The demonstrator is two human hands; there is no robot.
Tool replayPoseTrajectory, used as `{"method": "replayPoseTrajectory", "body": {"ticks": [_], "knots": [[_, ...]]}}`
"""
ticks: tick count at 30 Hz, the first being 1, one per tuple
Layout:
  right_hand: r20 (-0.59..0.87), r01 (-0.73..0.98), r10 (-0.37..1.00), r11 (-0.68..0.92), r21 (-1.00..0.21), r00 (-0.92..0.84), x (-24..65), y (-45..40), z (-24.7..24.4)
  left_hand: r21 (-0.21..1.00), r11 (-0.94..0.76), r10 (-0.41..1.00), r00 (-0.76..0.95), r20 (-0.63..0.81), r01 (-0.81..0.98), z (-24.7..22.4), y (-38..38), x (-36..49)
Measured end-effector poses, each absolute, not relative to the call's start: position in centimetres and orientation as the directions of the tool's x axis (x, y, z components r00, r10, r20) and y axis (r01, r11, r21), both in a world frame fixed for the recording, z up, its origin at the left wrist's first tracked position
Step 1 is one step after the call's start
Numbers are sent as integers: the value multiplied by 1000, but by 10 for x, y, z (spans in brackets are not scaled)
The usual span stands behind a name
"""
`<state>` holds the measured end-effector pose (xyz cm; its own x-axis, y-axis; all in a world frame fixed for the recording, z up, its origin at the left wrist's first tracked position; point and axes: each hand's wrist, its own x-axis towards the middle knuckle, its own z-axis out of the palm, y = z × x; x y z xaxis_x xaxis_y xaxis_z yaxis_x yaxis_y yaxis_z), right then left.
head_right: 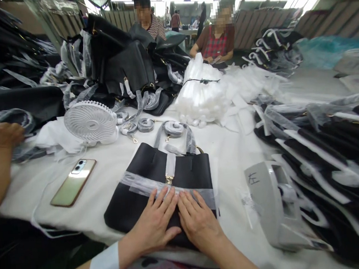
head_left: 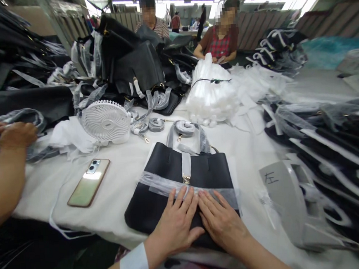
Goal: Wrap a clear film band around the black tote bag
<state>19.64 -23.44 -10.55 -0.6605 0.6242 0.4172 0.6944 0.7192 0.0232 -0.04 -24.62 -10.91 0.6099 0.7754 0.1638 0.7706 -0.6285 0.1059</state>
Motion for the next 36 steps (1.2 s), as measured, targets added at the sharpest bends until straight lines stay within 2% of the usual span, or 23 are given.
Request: {"method": "replayPoseTrajectory", "body": {"ticks": [5, 7, 8, 10, 11, 12, 13, 15, 18, 22, 27, 32, 34, 36], "knots": [[469, 713, 654, 698, -70, -594, 219, -256, -83, 78, -637, 762, 611, 213, 767, -114, -250, 2], [519, 776, 721, 610, -160, -460, 248, -267, -66, 76, -634, 763, 606, 226, 770, -116, -251, 3], [548, 843, 781, 485, -230, -300, 268, -273, -58, 82, -633, 763, 603, 232, 770, -117, -251, 3], [537, 907, 821, 60, -418, 193, 315, -287, -45, 105, -632, 764, 596, 247, 767, -120, -251, 4], [461, 837, 763, -187, -515, 454, 340, -293, -42, 120, -632, 765, 592, 255, 765, -121, -252, 4], [359, 723, 680, -372, -581, 639, 364, -297, -40, 133, -632, 766, 589, 260, 763, -121, -252, 4], [229, 611, 631, -491, -621, 741, 385, -301, -41, 142, -631, 767, 586, 262, 763, -122, -253, 4], [-35, 428, 620, -581, -692, 784, 415, -301, -47, 146, -629, 769, 584, 259, 764, -121, -254, 5], [-267, 303, 680, -597, -743, 683, 427, -290, -55, 133, -626, 771, 584, 254, 768, -119, -253, 5], [-353, 163, 694, -560, -812, 628, 414, -273, -53, 125, -623, 772, 583, 253, 772, -116, -253, 5], [-279, 68, 657, -450, -890, 701, 410, -274, -42, 151, -612, 785, 572, 239, 776, -117, -254, 5], [-85, 48, 589, -205, -978, 803, 405, -305, -29, 190, -607, 790, 559, 252, 772, -119, -255, 4], [-122, -10, 547, -204, -979, 828, 399, -321, -29, 184, -610, 788, 564, 249, 771, -118, -255, 4], [-226, -113, 499, -246, -963, 837, 391, -335, -35, 187, -611, 787, 565, 248, 769, -118, -254, 5]]}}
